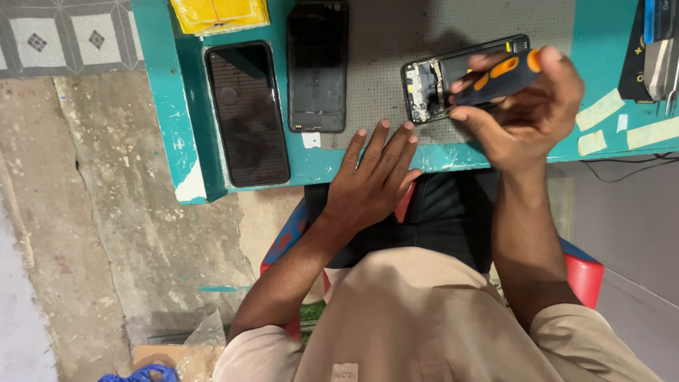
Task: The person uses a screwdriver to manipulate the internal components of a disassembled smartphone on a workbench. They repeatedly pry at the battery area and adjust small parts within the device's chassis while other phone parts and tools remain on the table.
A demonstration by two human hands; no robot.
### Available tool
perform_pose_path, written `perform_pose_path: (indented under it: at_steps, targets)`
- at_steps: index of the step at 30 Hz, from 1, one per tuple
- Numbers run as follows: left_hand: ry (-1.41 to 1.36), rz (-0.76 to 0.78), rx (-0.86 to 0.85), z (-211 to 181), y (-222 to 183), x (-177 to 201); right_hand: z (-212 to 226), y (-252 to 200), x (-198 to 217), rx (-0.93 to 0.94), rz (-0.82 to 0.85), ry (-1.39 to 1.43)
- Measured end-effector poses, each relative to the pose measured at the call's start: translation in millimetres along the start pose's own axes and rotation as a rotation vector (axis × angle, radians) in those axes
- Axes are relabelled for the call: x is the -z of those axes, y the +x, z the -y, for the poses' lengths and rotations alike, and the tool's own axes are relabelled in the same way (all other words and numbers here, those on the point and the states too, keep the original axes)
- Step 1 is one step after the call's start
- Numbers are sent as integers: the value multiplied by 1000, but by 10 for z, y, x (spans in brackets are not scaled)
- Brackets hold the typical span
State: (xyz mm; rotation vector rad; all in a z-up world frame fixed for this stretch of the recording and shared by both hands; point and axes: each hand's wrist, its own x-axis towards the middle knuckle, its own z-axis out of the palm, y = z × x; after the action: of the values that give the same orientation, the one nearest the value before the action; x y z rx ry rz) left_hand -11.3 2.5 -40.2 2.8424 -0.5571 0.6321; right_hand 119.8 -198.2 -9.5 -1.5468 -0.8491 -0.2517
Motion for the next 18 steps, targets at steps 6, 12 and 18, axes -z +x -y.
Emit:
perform_pose_path:
  at_steps: [6, 12, 18]
  targets:
    - [-10, -12, -4, 5, 19, 8, 16, 44, -38, 48, 27, 6]
    - [17, 2, -19, 12, 32, 82, 29, 55, -51, 46, 38, 43]
    - [-250, -26, 97, 32, 192, 372, -1, -56, 0, 24, 57, 55]
